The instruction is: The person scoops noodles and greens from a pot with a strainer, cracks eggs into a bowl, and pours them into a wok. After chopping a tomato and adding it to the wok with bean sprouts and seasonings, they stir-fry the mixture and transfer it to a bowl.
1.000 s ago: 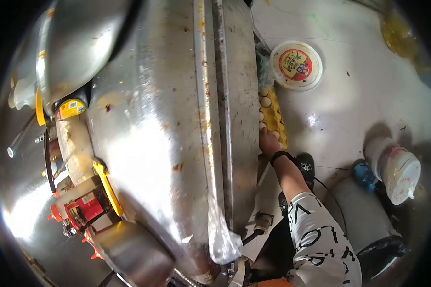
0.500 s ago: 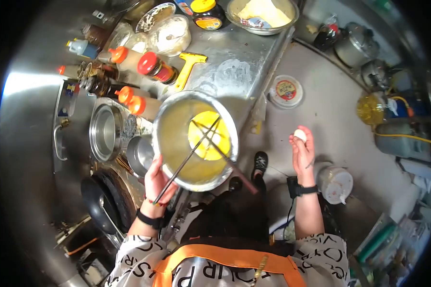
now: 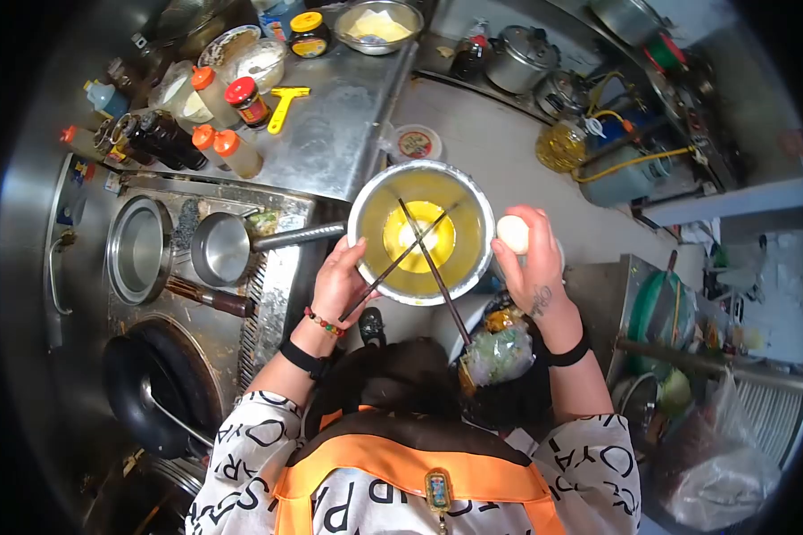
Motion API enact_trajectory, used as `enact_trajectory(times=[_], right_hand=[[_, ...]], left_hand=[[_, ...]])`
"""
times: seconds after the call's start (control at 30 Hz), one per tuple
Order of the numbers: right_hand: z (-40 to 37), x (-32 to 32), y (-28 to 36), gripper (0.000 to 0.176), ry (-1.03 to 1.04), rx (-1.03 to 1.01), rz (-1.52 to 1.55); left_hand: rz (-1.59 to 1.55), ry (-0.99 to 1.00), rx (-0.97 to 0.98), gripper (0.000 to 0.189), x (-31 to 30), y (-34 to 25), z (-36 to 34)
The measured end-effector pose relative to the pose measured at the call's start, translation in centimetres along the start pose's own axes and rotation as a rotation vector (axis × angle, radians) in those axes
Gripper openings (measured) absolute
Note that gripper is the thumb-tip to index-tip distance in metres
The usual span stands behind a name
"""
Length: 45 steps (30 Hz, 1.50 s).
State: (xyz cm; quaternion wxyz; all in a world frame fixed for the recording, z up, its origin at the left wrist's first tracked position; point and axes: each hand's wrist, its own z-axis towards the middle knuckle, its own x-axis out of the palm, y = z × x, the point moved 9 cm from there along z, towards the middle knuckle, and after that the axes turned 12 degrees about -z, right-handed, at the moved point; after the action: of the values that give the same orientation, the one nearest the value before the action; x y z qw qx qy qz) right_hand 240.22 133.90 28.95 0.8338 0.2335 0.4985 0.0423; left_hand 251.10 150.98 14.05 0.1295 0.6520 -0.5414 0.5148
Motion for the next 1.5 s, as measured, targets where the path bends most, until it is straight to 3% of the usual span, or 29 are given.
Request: enact_trajectory(times=[0.27, 0.5, 0.57, 0.7, 0.77, 0.83, 0.9, 1.0, 1.03, 1.13, 1.17, 1.2, 1.23, 1.3, 1.37, 1.43, 1.5], right_hand=[[-8.9, -3.0, -0.3, 0.035, 0.031, 0.16, -0.117], [-19.7, -6.7, 1.0, 0.037, -0.004, 0.242, -0.105], [-23.1, -7.7, -0.4, 0.038, -0.055, 0.355, -0.081], [-32.2, -5.5, -3.9, 0.066, 0.156, 0.303, -0.773], [-34.6, -1.3, -2.9, 0.07, 0.338, 0.443, -0.109], [-35.4, 2.3, 1.7, 0.067, 0.515, 0.569, 0.159], [-35.9, 5.7, 5.2, 0.061, 0.569, 0.564, 0.255], [-36.4, 9.0, 8.2, 0.054, 0.66, 0.457, 0.282], [-35.9, 9.0, 8.1, 0.045, 0.509, 0.315, 0.134], [-32.3, 3.9, 10.7, 0.015, 0.347, 0.171, -0.088], [-31.7, 2.7, 11.5, 0.015, 0.362, 0.097, -0.308], [-32.1, 3.3, 12.5, 0.016, 0.558, -0.04, -0.474], [-33.1, 3.8, 14.5, 0.016, 0.657, -0.182, -0.373], [-33.8, 4.0, 17.7, 0.016, 0.73, -0.203, -0.186], [-35.2, 6.5, 19.1, 0.016, 0.704, -0.24, -0.295], [-39.0, 9.0, 24.1, 0.017, 0.952, -0.415, -0.113], [-39.3, 10.4, 26.9, 0.016, 0.853, -0.382, -0.127]], left_hand=[[0.124, 0.102, -0.099, 0.022, 0.6, 9.7, -3.7], [0.106, 0.077, -0.158, 0.022, -2.1, 18.3, -9.8], [0.107, 0.064, -0.153, 0.021, -3.6, 20.1, -11.8], [0.061, -0.062, 0.036, 0.01, -5.3, 20.5, -16.1], [0.112, -0.054, 0.149, 0.013, -6.6, 20.2, -17.7], [0.171, -0.111, 0.23, 0.009, -6.9, 19.7, -19.9], [0.178, -0.155, 0.328, 0.01, -8.8, 19.4, -21.1], [0.182, -0.164, 0.456, 0.014, -10.8, 18.3, -22.9], [0.204, -0.181, 0.51, 0.015, -11.3, 17.6, -23.7], [0.292, -0.292, 0.565, 0.018, -13.4, 16.1, -26.9], [0.277, -0.312, 0.525, 0.019, -13.9, 15.7, -28.2], [0.27, -0.337, 0.552, 0.019, -15.3, 15.1, -29.8], [0.304, -0.356, 0.524, 0.016, -16.7, 15.0, -31.2], [0.34, -0.377, 0.489, 0.014, -18.6, 14.8, -34.7], [0.243, -0.478, 0.44, 0.008, -21.1, 15.1, -40.1], [0.278, -0.494, 0.496, 0.009, -24.7, 15.2, -44.5], [0.203, -0.558, 0.561, 0.01, -25.8, 14.1, -49.9]])
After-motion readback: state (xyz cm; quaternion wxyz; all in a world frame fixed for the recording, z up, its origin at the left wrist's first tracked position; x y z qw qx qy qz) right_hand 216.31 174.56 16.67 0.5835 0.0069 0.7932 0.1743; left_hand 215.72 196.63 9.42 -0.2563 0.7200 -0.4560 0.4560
